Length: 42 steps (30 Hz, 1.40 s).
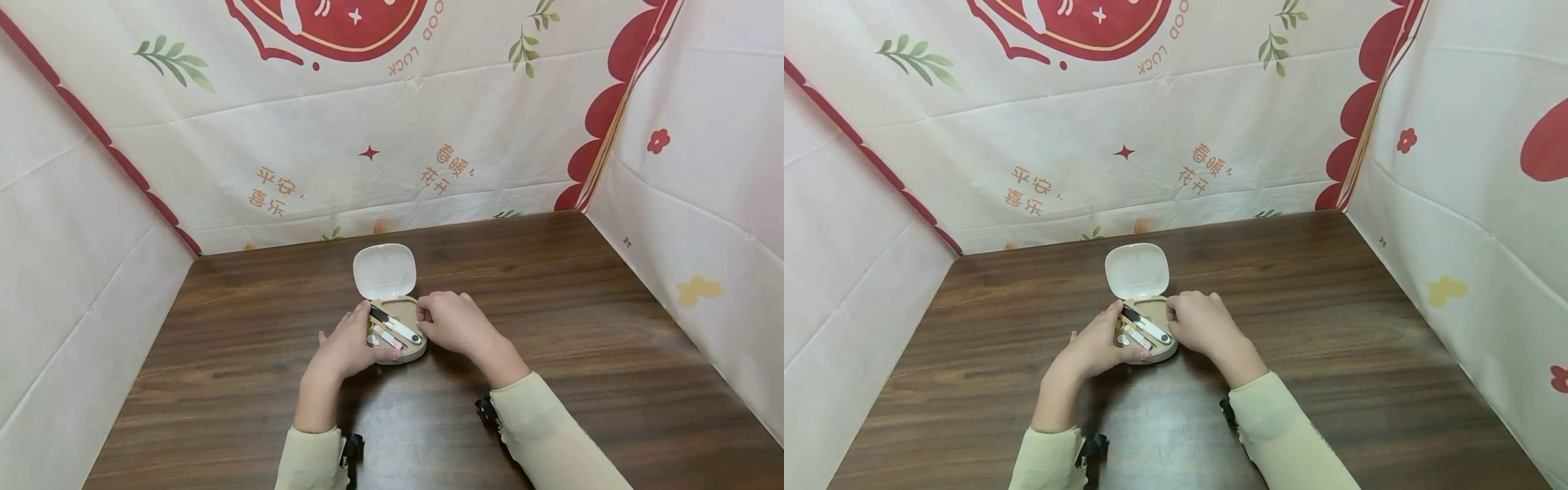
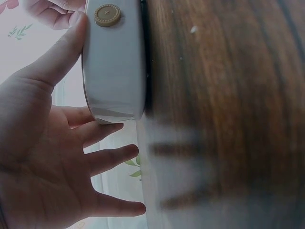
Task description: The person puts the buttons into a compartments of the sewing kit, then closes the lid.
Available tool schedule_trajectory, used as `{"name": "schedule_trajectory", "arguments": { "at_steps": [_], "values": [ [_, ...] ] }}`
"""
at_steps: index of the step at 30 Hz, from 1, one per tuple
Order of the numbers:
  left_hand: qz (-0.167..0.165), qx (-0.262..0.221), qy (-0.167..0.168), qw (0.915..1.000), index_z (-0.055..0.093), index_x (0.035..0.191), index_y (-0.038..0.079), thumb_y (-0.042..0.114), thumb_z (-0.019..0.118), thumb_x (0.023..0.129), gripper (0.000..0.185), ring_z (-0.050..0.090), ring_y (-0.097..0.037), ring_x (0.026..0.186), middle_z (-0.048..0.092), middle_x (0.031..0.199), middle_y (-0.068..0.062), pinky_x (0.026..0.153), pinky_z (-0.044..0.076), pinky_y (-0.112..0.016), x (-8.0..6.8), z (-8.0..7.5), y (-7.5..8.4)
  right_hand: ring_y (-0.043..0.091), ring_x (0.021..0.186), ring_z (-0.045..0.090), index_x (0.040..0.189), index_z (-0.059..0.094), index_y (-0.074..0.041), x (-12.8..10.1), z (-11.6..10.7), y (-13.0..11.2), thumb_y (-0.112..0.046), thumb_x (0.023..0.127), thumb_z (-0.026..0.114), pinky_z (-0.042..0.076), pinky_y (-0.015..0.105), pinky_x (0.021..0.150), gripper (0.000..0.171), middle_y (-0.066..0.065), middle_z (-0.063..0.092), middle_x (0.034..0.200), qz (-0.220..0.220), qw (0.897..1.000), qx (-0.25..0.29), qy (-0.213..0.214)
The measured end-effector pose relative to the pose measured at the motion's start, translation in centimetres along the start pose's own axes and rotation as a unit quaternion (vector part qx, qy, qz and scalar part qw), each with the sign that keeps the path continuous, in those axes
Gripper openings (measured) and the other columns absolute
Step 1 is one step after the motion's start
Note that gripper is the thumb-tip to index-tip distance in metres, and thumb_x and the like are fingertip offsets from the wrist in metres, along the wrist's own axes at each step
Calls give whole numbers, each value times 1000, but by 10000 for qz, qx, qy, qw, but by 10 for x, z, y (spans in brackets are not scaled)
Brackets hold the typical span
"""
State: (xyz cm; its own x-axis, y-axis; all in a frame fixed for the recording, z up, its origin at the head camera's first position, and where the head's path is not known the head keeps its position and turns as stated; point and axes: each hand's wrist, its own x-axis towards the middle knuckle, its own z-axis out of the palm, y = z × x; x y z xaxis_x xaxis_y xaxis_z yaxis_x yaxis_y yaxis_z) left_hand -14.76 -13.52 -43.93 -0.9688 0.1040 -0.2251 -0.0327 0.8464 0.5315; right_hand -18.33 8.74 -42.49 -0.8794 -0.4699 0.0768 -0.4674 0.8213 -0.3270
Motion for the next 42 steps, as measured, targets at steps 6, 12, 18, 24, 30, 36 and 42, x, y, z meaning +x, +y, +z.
{"name": "schedule_trajectory", "arguments": {
  "at_steps": [6, 12, 18, 24, 30, 36, 42],
  "values": [
    [-24, -6, -18, 10000, 34, 165, 22, 61, 90, 78, 111, 37, -36, 160, 46, 169, -5, 118, 15, -87, 0, 1, 0, 11, 69, 54, 74, 62, -24, 0, 2, 1, -16, 91, 74, 43, 38, 70, 21, -7, 58, 72, 25, 10000, -50, 12],
    [-34, -7, -28, 10000, 34, 165, 22, 61, 90, 78, 111, 37, -35, 160, 46, 168, -7, 118, 15, -86, 0, 1, 0, 12, 70, 56, 74, 63, -25, -1, 2, 4, -17, 93, 70, 44, 40, 72, 21, -8, 60, 73, 63, 9999, -55, 127],
    [30, -2, -6, 10000, 34, 165, 21, 60, 90, 77, 112, 38, -36, 159, 42, 171, -9, 117, 17, -87, 0, -1, 1, 12, 75, 60, 80, 69, -25, -3, -2, 9, -20, 94, 71, 48, 44, 78, 15, -9, 64, 78, 220, 9996, 53, 148],
    [5, 13, -44, 10000, 30, 168, 19, 61, 90, 78, 116, 35, -36, 161, 36, 174, -9, 118, 17, -87, 0, -1, 1, 12, 74, 59, 84, 71, -23, -6, -9, 21, -22, 95, 73, 49, 42, 78, 11, -7, 64, 76, 401, 9987, 256, 155],
    [14, -10, -35, 10000, 31, 167, 19, 60, 90, 77, 115, 36, -36, 160, 37, 174, -8, 117, 16, -87, 1, 0, -2, 12, 68, 57, 89, 72, -18, -15, -17, 38, -19, 98, 71, 48, 34, 71, 9, -4, 63, 74, 729, 9940, 802, -111],
    [12, -28, -42, 10000, 34, 165, 21, 60, 91, 77, 112, 37, -34, 160, 38, 173, -7, 116, 16, -88, 1, 2, -5, 14, 68, 57, 95, 73, -13, -23, -23, 58, -20, 101, 71, 47, 31, 67, 9, 0, 64, 78, 1062, 9883, 1065, -254],
    [52, -120, 11, 9999, 37, 162, 23, 60, 91, 76, 108, 42, -32, 157, 47, 167, -8, 116, 15, -88, 4, 0, -3, 19, 75, 58, 102, 73, -10, -31, -27, 77, -20, 102, 69, 48, 34, 69, 10, 5, 66, 84, 1451, 9834, 1007, -423]
  ]
}}
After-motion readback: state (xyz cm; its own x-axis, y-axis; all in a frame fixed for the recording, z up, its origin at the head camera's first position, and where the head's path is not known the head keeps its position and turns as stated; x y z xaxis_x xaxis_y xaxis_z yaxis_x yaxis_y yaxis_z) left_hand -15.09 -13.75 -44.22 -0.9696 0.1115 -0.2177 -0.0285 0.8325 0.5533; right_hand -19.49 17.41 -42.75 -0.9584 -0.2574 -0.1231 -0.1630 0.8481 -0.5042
